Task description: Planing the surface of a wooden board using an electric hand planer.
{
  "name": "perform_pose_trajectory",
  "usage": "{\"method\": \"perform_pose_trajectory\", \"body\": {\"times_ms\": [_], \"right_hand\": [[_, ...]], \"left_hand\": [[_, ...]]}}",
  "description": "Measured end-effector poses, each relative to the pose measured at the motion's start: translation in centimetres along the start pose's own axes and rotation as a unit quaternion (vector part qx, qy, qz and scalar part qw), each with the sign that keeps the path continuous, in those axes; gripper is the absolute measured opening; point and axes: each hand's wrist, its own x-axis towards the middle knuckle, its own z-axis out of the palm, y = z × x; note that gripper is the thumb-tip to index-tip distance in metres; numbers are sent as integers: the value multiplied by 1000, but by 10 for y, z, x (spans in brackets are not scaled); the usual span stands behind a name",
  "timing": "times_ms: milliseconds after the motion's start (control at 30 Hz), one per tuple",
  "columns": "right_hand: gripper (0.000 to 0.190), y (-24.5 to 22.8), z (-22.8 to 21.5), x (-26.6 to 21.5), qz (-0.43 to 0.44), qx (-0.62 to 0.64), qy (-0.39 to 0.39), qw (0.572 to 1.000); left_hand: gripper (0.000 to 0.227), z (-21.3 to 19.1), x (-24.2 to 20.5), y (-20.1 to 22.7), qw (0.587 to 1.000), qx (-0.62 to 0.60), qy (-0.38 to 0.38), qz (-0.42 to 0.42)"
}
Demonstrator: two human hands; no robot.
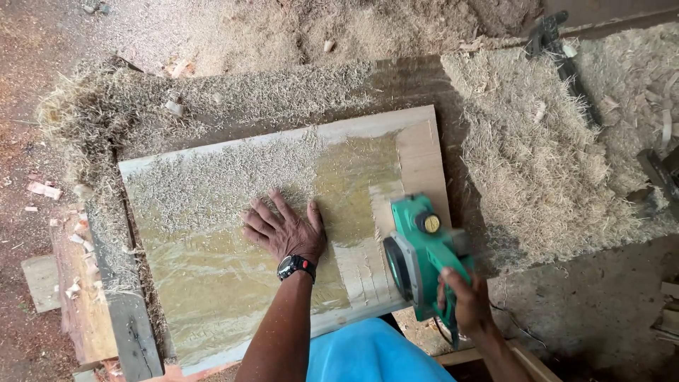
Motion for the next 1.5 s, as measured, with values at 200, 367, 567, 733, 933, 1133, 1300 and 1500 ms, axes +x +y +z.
{"method": "perform_pose_trajectory", "body": {"times_ms": [200, 367, 567, 733, 933, 1133, 1300, 1500], "right_hand": [[40, -29, 19, 14, 33, 21, 7, 999], [39, -97, 57, 75, 22, 34, 17, 999], [38, -185, 95, 145, 16, 32, 6, 999], [43, -213, 108, 161, -12, 46, 4, 999], [37, -112, 62, 73, 7, 44, -6, 999], [41, -9, 32, -15, 5, -5, -14, 1000], [39, -32, 49, 1, 26, 30, 7, 999], [42, -105, 84, 63, 10, 3, 14, 1000]], "left_hand": [[89, 3, 0, 0, 1000, 11, 9, 8], [91, 10, 1, -4, 1000, 9, 11, 8], [92, 10, 0, -5, 1000, 20, 15, 7], [92, 3, 4, 0, 1000, 7, 24, 9], [90, 4, -3, -4, 1000, 4, 18, 10], [89, 4, -1, -4, 999, 7, 27, 22], [89, 6, -2, -3, 999, 13, 27, 19], [89, 7, 0, -4, 999, 5, 30, 11]]}}
